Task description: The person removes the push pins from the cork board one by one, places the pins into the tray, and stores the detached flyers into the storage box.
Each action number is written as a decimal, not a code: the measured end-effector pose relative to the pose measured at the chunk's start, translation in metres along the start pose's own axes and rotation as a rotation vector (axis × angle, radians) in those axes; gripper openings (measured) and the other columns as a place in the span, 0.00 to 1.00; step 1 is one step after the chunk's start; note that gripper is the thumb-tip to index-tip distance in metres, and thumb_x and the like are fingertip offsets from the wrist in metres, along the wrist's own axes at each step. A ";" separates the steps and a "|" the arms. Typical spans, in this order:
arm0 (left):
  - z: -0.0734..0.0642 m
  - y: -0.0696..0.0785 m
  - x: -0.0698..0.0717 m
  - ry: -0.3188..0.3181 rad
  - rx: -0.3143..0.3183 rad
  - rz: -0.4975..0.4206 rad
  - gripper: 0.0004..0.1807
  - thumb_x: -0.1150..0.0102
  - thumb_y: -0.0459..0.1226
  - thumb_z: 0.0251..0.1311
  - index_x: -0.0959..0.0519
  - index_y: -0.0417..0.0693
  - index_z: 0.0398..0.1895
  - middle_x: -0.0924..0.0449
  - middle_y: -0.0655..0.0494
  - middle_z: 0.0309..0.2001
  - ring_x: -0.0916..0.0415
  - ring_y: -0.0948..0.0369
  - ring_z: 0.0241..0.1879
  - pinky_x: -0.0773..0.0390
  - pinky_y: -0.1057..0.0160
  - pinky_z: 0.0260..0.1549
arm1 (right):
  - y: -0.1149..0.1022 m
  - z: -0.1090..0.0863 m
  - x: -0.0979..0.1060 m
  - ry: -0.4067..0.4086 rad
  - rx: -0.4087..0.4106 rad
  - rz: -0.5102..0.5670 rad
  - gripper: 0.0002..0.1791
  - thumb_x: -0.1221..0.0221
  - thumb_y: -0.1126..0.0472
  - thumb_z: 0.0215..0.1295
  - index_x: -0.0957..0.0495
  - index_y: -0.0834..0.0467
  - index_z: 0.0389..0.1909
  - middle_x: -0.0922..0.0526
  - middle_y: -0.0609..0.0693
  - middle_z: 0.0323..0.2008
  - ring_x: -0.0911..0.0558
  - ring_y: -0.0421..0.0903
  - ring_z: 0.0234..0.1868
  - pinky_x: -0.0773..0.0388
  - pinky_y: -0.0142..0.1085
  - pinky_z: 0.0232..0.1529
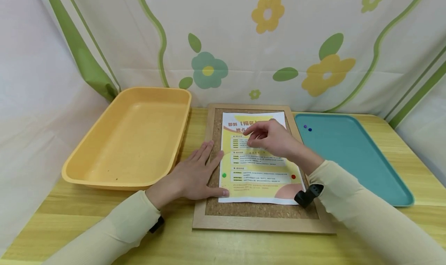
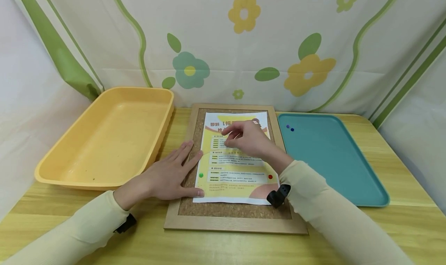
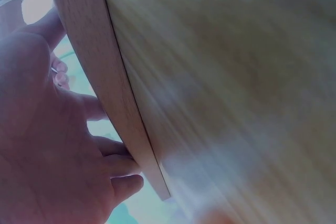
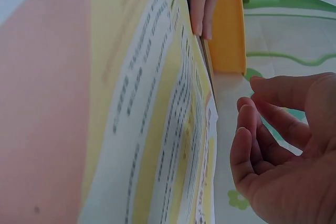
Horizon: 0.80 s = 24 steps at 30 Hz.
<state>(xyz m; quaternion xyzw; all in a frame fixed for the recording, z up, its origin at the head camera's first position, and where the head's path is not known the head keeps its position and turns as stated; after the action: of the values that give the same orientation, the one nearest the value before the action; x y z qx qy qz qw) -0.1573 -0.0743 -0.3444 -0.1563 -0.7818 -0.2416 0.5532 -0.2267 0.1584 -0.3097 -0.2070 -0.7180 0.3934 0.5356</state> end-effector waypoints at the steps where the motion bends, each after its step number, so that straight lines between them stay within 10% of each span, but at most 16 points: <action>1: 0.000 0.000 0.000 -0.001 0.000 0.001 0.62 0.46 0.75 0.64 0.56 0.50 0.88 0.71 0.39 0.88 0.71 0.44 0.88 0.51 0.41 0.84 | -0.001 0.000 -0.002 -0.008 0.004 0.001 0.16 0.31 0.64 0.69 0.14 0.59 0.57 0.13 0.54 0.42 0.19 0.50 0.42 0.24 0.35 0.43; 24: -0.002 -0.001 0.001 0.005 -0.003 0.002 0.63 0.45 0.75 0.63 0.55 0.50 0.88 0.71 0.40 0.88 0.72 0.45 0.88 0.54 0.42 0.85 | -0.022 0.000 -0.045 -0.172 0.108 0.039 0.10 0.30 0.65 0.67 0.11 0.61 0.48 0.11 0.51 0.37 0.16 0.44 0.38 0.19 0.35 0.42</action>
<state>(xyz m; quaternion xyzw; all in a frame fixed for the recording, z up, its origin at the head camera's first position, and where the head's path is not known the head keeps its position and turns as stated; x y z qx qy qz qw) -0.1565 -0.0762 -0.3430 -0.1574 -0.7798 -0.2426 0.5552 -0.2086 0.1122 -0.3197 -0.1572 -0.7350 0.4583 0.4744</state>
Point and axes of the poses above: each hand's wrist, its own z-axis towards the middle knuckle, its own x-axis out of the back of the hand, y = z × x, the point moved 4 cm from there along z, towards the middle knuckle
